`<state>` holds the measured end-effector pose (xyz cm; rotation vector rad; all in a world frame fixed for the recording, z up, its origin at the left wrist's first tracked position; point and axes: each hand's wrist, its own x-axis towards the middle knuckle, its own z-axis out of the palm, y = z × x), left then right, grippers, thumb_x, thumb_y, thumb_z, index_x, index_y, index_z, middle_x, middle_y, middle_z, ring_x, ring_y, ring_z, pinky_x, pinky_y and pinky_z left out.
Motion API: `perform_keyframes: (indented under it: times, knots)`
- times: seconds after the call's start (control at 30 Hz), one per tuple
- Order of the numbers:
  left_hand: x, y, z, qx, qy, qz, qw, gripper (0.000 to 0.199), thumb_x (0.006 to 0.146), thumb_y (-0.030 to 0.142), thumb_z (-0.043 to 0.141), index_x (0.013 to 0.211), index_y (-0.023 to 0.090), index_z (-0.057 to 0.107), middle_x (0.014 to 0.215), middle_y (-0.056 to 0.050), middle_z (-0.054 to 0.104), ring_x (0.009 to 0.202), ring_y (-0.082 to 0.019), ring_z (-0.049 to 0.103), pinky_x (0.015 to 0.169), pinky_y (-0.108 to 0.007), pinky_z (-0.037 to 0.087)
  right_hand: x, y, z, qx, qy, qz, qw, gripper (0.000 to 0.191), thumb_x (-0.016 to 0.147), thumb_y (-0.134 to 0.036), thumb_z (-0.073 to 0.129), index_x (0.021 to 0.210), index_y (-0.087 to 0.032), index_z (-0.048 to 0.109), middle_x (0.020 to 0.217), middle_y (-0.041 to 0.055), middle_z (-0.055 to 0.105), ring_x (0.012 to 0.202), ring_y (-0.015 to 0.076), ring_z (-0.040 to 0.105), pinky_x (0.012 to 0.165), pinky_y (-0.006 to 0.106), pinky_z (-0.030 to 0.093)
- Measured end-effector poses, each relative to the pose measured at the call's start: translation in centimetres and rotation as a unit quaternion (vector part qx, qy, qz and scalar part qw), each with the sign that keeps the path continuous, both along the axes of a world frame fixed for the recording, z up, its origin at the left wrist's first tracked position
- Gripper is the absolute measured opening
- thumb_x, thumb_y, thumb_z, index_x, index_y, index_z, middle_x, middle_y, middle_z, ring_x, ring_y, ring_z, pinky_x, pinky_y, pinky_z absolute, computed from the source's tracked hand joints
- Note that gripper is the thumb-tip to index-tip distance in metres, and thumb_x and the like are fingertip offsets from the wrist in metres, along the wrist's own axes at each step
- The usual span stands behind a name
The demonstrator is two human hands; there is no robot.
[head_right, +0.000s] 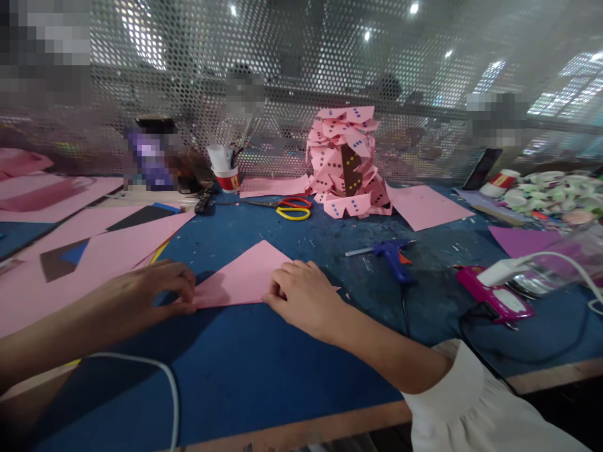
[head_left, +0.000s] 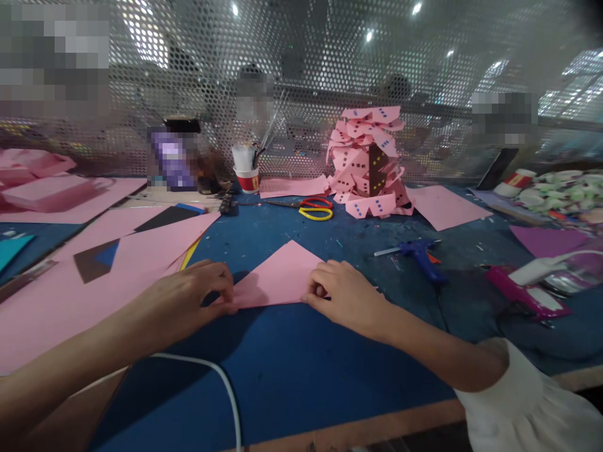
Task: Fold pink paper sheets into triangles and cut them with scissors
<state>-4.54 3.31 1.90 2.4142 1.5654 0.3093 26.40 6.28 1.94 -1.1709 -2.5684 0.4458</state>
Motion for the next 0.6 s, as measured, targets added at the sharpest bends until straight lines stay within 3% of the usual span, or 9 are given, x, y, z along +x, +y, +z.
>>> perform_keyframes:
  times: [0.6]
  knots:
    - [-0.8,0.4,1.0,-0.035,0.050,-0.007,0.998,0.016,0.090,0.036,0.066,0.080,0.025,0.071,0.094,0.001,0.070,0.084,-0.020,0.062,0.077,-0.031,0.044,0.0,0.0,0.0,-0.002,-0.007,0.000,1.000,0.016,0.093,-0.026,0.067,0.078,-0.020,0.064,0.085,-0.0003,0.067,0.084,0.0159,0.056,0.078,0.031,0.035]
